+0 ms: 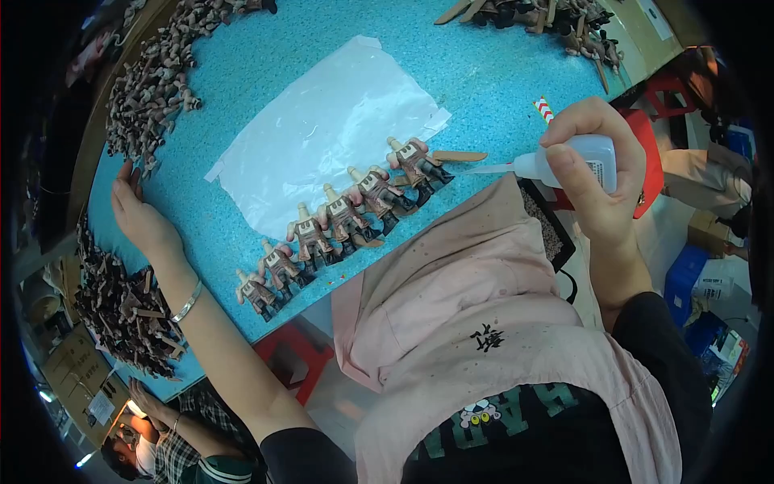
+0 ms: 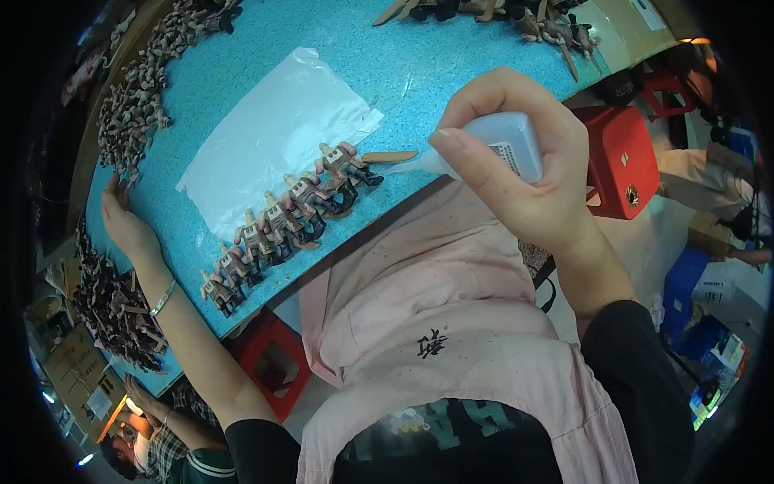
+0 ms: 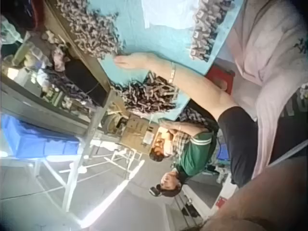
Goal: The person applies adhesive from a bottle onto toy figures and attaches limbs and accessories to the figures by hand.
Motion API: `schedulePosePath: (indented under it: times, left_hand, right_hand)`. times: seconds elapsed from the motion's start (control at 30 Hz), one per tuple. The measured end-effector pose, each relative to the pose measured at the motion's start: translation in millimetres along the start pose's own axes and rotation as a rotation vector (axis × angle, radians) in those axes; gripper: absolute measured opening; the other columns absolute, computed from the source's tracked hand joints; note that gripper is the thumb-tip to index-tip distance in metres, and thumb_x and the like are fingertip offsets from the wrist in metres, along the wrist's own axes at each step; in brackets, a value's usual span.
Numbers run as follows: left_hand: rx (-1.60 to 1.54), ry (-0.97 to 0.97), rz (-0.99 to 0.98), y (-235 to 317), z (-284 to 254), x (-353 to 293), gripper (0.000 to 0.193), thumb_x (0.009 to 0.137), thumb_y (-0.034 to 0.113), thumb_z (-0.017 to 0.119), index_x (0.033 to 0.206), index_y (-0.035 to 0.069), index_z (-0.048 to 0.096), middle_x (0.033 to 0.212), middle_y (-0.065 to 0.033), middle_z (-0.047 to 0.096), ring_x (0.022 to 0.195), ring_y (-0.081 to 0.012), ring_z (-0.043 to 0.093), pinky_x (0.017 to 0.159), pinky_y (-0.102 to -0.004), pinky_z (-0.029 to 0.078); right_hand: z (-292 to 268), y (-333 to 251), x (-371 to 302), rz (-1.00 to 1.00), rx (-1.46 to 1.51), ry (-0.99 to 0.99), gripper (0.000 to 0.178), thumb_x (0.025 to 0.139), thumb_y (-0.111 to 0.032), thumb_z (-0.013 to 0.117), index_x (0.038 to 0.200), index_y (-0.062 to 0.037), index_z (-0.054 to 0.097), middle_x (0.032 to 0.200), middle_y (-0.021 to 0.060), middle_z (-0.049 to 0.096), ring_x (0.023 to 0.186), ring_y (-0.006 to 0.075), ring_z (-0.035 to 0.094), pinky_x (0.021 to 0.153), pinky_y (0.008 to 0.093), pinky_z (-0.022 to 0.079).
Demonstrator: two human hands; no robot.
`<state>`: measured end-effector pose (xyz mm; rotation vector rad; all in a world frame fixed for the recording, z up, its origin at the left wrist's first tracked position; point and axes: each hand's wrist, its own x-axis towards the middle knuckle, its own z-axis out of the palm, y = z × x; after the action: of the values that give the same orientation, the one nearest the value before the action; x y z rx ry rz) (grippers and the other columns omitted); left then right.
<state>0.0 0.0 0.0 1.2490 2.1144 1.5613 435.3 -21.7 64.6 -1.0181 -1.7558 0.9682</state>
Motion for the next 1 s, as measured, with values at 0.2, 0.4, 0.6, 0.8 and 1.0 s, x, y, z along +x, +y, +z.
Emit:
schedulePosePath:
  times: [0.2,0.4,0.6,0.8,1.0]
  left_hand:
    - [0.003,0.005,-0.003,2,-1,1,0.045,0.102,0.032,0.029,0.12,0.0,0.056,0.121,-0.0118,0.055,0.115,-0.0211,0.049,0.102,-0.0353,0.031]
    - [-0.008,0.01,-0.019,3,1,-1,0.047,0.102,0.033,0.029,0.12,0.0,0.056,0.121,-0.0121,0.055,0.115,-0.0216,0.049,0.103,-0.0353,0.032]
    - [0.03,0.017,-0.031,4,2,-8,0.047,0.102,0.033,0.028,0.12,-0.001,0.057,0.119,-0.0135,0.057,0.114,-0.0221,0.049,0.104,-0.0354,0.031]
    - [0.047,0.009,-0.026,-1,2,0,0.047,0.102,0.034,0.031,0.12,-0.001,0.057,0.119,-0.0125,0.058,0.113,-0.0213,0.051,0.104,-0.035,0.031]
    - [0.035,0.068,0.014,6,6,7,0.047,0.101,0.036,0.034,0.121,0.0,0.056,0.119,-0.0117,0.058,0.112,-0.0204,0.051,0.102,-0.0342,0.032]
  right_hand:
    - [1,2,0,-0.044,-0.011,-0.025,0.01,0.084,-0.009,0.067,0.088,-0.0027,0.061,0.081,0.0036,0.061,0.072,0.0078,0.057,0.063,0.0208,0.044]
    - [-4,1,-1,-0.038,-0.027,-0.036,0.009,0.084,-0.009,0.066,0.088,-0.0026,0.06,0.081,0.0034,0.061,0.071,0.0077,0.056,0.063,0.0206,0.043]
    - [-6,10,3,0.055,-0.007,0.192,0.016,0.089,-0.017,0.061,0.093,-0.0018,0.059,0.077,0.0003,0.055,0.066,0.0056,0.049,0.058,0.0201,0.039]
    - [-25,26,41,0.281,0.361,0.236,0.034,0.097,-0.034,0.051,0.097,-0.0011,0.056,0.064,-0.002,0.041,0.061,0.0091,0.042,0.056,0.025,0.034]
    - [-16,17,110,0.179,0.176,0.146,0.031,0.094,-0.033,0.055,0.097,-0.002,0.056,0.089,0.0116,0.066,0.083,0.0161,0.06,0.074,0.0264,0.045]
